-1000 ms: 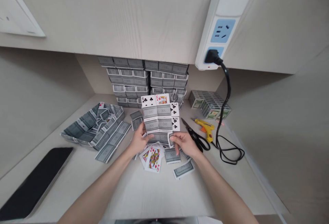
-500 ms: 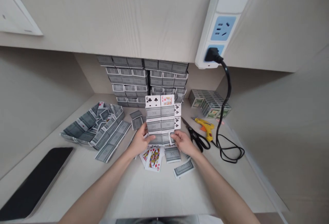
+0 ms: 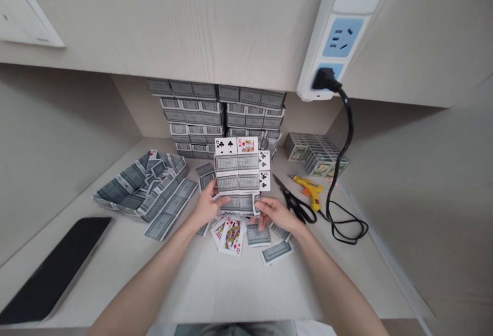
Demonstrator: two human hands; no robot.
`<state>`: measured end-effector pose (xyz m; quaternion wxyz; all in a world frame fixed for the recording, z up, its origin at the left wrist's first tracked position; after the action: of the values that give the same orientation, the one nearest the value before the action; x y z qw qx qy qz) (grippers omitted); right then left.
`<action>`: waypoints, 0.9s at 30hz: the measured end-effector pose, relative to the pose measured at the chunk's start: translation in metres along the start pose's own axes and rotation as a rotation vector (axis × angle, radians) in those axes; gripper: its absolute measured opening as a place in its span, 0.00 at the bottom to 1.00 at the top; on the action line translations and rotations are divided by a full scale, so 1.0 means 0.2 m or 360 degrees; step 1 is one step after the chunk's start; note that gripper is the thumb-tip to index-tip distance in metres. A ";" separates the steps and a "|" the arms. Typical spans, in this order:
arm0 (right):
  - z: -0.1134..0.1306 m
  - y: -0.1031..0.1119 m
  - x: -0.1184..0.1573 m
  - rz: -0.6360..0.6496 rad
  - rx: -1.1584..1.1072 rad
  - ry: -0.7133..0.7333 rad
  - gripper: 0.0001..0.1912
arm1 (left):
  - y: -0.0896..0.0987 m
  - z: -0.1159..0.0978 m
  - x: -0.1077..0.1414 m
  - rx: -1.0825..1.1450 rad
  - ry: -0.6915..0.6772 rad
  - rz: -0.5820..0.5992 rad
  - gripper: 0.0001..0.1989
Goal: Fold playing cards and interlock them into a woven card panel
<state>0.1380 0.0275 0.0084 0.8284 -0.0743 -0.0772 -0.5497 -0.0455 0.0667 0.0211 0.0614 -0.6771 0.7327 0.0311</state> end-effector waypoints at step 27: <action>-0.08 -0.04 -0.01 -0.0299 0.0239 -0.0094 0.22 | 0.00 0.04 -0.01 -0.0065 0.0013 0.0050 0.28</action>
<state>0.1309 0.0228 -0.0069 0.7740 -0.0206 -0.1491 -0.6151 -0.0448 0.0694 0.0142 0.0441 -0.6668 0.7426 0.0442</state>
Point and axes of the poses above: each hand's wrist, its own x-axis away from the middle knuckle, its own y-axis out of the back of the hand, z = x × y, the point moved 5 cm from there along -x, towards the middle knuckle, and after that the axes turned 4 degrees about -z, right-handed, at the moved point
